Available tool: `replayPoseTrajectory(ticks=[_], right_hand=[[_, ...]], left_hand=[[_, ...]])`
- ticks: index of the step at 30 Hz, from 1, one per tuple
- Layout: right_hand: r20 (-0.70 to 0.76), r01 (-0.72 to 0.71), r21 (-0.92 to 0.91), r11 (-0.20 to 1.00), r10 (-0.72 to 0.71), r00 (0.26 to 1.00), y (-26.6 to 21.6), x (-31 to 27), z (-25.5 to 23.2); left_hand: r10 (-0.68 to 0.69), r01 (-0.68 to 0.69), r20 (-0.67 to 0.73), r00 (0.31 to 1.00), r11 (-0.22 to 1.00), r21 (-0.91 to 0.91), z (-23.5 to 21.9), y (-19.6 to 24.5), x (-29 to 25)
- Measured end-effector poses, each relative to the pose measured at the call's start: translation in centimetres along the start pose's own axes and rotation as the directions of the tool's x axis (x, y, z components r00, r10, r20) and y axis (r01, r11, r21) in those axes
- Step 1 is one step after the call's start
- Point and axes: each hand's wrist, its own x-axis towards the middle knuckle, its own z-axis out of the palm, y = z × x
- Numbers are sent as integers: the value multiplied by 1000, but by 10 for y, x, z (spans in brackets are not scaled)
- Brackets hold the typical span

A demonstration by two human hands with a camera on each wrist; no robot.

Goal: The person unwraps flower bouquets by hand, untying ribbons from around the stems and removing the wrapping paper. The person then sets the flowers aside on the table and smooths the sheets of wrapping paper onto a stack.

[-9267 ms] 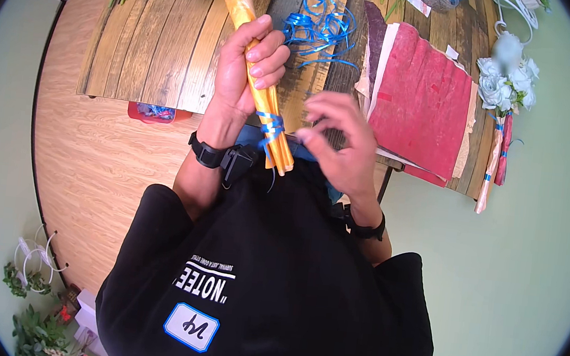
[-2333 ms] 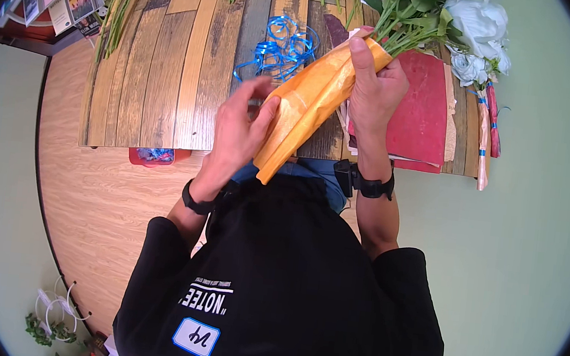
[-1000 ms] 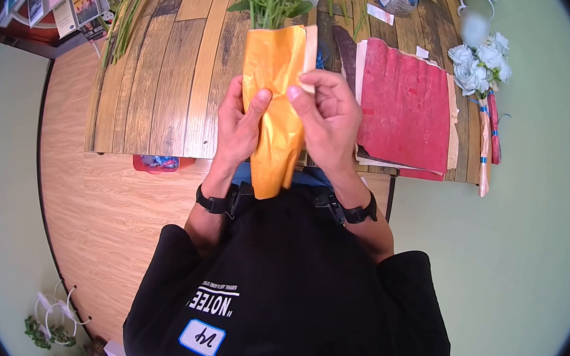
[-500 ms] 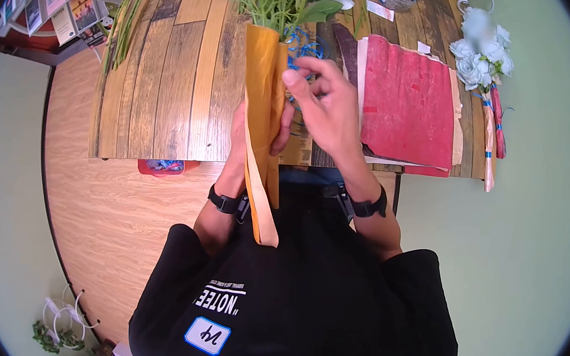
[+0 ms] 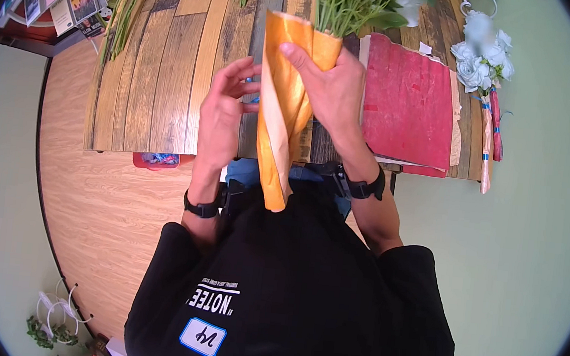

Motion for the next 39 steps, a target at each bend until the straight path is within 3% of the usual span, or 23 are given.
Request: replayPoseTrajectory(ticks=[1,3,4,7,12,15,16,17,18,19,21,22,25,27,31,33,35,37,38,39], right_hand=[[-22,-25,-19,1000,24,999,1,1,0],[-19,9,-29,1000,-9,1000,-2,4,0],[-25,26,-6,1000,-26,999,-7,4,-1],[-48,63,3,998,-63,997,-10,2,-8],[28,2,250,968,-9,1000,-13,-3,-13],[53,-26,311,950,10,999,-13,-5,-11],[70,-41,301,953,21,997,-13,-5,-9],[73,-41,302,952,20,997,-13,-5,-7],[56,-36,248,968,22,998,-15,-4,-6],[38,-31,191,981,24,999,-16,-3,-5],[-12,-19,193,981,22,1000,-16,-1,2],[-63,0,197,980,13,998,-16,-1,8],[-121,110,240,965,-83,989,-21,1,23],[-141,136,207,969,-108,984,-26,-3,25],[-27,163,57,985,-162,986,-41,-2,24],[-4,332,33,943,-332,943,-41,1,26],[44,302,17,953,-303,952,-27,0,23],[-81,216,182,959,-204,976,-17,0,21],[11,85,214,973,-89,996,-9,0,16],[12,87,216,973,-91,996,2,-1,16]], left_hand=[[-5,5,-7,1000,1000,1,6,5,-6],[31,-71,105,994,915,398,18,8,-16],[-102,72,65,993,928,366,19,6,-17],[-193,180,9,981,927,329,2,-9,-10],[-184,187,-37,982,979,79,-11,-5,-1],[-272,272,-24,962,950,152,-19,-6,3],[-57,98,-127,990,934,343,-13,-8,0],[173,-52,-180,968,844,533,-5,-7,-4],[506,-251,-55,861,516,819,-7,-4,-7],[505,-250,-56,861,517,819,0,7,-14],[566,-430,102,818,483,763,23,28,-30],[468,-397,106,877,584,708,31,24,-30],[371,-366,145,917,639,677,34,8,-19],[329,-312,101,939,690,653,37,7,-17],[309,-259,26,951,746,614,37,12,-15],[159,-112,-79,984,902,416,32,9,-15],[118,-80,-84,989,928,363,29,9,-15],[99,-87,-113,989,991,106,25,8,-14],[119,-109,-104,987,989,95,22,6,-13],[121,-111,-105,987,989,97,19,6,-14]])
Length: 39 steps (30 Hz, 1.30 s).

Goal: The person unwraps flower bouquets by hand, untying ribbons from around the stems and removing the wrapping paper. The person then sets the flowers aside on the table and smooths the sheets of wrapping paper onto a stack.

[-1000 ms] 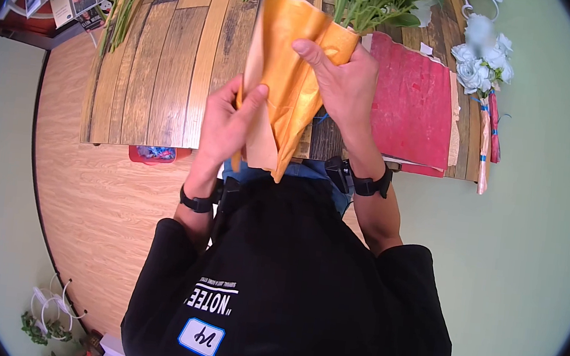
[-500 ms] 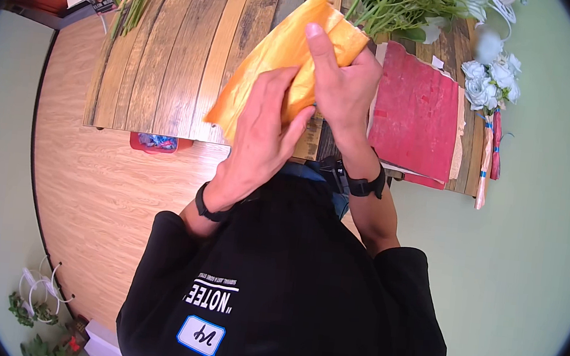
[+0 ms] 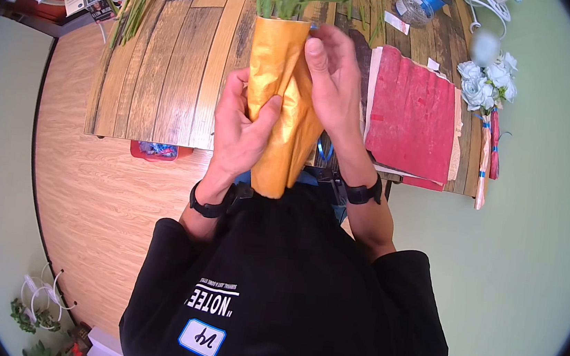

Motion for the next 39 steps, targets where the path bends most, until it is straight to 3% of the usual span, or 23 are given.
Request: replayPoseTrajectory(ticks=[1,3,4,7,11,13,17,19,20,22,23,24,26,28,30,31,32,34,35,36,37,38,39], right_hand=[[128,-198,140,970,181,975,9,-1,-1],[412,-566,343,750,421,808,14,-3,-8],[407,-563,345,751,420,811,12,-5,-12],[594,-724,361,587,454,664,7,-8,-24],[652,-749,307,587,444,615,12,-13,-41],[664,-785,352,510,455,593,8,-16,-48],[557,-744,426,515,499,664,-13,-24,-55],[469,-609,503,613,398,788,-40,-27,-52],[465,-607,508,612,398,791,-49,-30,-49],[372,-376,362,853,238,897,-64,-38,-37],[424,-358,319,878,205,882,-75,-40,-30],[476,-334,276,901,174,862,-83,-42,-22],[566,-197,161,967,73,821,-90,-50,4],[702,-132,221,966,-63,709,-95,-59,32],[721,-154,275,949,-98,686,-91,-69,42],[599,78,238,968,-209,773,-85,-74,42],[473,297,160,941,-337,814,-81,-77,41],[274,206,-52,977,-185,944,-67,-64,20],[199,-122,87,989,103,975,-56,-60,13],[253,-380,454,806,292,922,-53,-52,4],[84,-178,36,983,174,981,-37,-38,-5],[75,-236,-49,971,239,968,-28,-31,-10],[122,-261,19,965,256,959,-22,-25,-10]], left_hand=[[-14,15,14,1000,995,-100,-3,-1,0],[-22,27,25,999,978,-207,-8,-5,3],[-21,27,30,999,978,-206,-12,-9,5],[-13,16,13,1000,967,-256,-17,-15,8],[-12,14,8,1000,964,-267,-18,-20,8],[10,-4,22,1000,956,-294,-19,-21,8],[0,2,6,1000,954,-301,-17,-26,13],[14,-20,-24,1000,955,-295,-15,-31,16],[14,-18,-18,1000,956,-293,-14,-33,17],[-31,19,-24,999,911,-412,-12,-39,20],[38,-68,-111,993,957,-281,-7,-47,20],[40,-68,-104,994,958,-279,-7,-51,21],[14,1,36,999,919,-395,-7,-57,24],[7,81,175,985,867,-492,-10,-60,30],[12,171,302,953,802,-572,-16,-62,34],[20,218,362,932,765,-605,-20,-63,36],[31,266,416,909,725,-635,-25,-64,38],[65,362,514,856,634,-684,-33,-68,39],[90,409,557,826,584,-701,-36,-70,39],[120,458,598,792,532,-712,-38,-73,39],[151,510,639,754,478,-715,-38,-76,38],[185,566,680,710,424,-707,-37,-79,37],[225,621,716,661,370,-691,-35,-83,38]])
